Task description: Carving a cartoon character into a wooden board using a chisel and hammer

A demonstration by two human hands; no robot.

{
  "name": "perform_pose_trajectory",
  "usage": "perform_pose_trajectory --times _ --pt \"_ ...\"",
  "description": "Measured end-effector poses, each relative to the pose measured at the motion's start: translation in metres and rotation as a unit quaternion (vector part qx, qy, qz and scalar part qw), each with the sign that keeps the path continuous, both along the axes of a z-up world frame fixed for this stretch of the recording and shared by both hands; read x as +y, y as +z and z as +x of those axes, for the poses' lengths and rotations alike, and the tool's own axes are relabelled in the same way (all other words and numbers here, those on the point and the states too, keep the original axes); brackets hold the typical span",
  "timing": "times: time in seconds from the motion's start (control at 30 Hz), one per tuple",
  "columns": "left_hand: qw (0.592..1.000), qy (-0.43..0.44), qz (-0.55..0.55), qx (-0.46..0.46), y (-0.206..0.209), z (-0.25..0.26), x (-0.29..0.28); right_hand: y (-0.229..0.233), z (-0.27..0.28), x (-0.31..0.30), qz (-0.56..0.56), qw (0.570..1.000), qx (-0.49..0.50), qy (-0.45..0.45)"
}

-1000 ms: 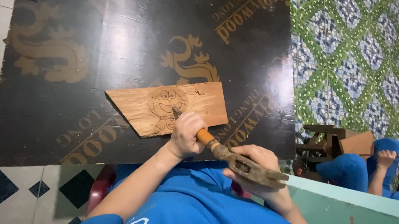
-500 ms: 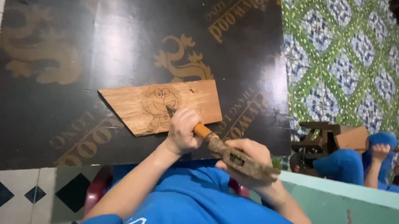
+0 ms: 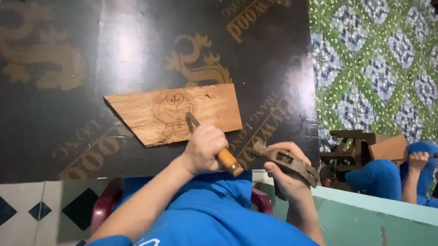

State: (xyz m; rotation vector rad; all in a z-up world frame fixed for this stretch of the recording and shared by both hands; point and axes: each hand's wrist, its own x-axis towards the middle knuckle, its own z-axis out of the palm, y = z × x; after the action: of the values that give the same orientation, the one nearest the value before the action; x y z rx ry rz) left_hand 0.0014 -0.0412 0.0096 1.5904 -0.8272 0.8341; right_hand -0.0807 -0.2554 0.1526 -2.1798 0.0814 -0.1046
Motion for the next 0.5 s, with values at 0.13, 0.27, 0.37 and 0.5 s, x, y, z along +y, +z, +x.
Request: perform_pose_trajectory --times 0.13,0.27,0.37,0.5 --pt "0.998 0.039 0.021 0.042 -0.004 0.001 0.01 0.0 0.006 0.003 0.029 0.999 0.007 0.019" --pt "0.997 0.035 0.02 0.061 -0.003 -0.001 0.017 -0.004 0.011 0.003 0.043 0.998 0.004 0.046" --pt "0.998 0.021 0.025 0.051 0.0 0.001 0.021 0.004 0.014 0.013 0.039 0.998 0.016 0.048" --pt "0.998 0.012 0.013 0.053 -0.003 0.002 0.021 0.004 0.013 0.014 0.043 0.998 0.019 0.051"
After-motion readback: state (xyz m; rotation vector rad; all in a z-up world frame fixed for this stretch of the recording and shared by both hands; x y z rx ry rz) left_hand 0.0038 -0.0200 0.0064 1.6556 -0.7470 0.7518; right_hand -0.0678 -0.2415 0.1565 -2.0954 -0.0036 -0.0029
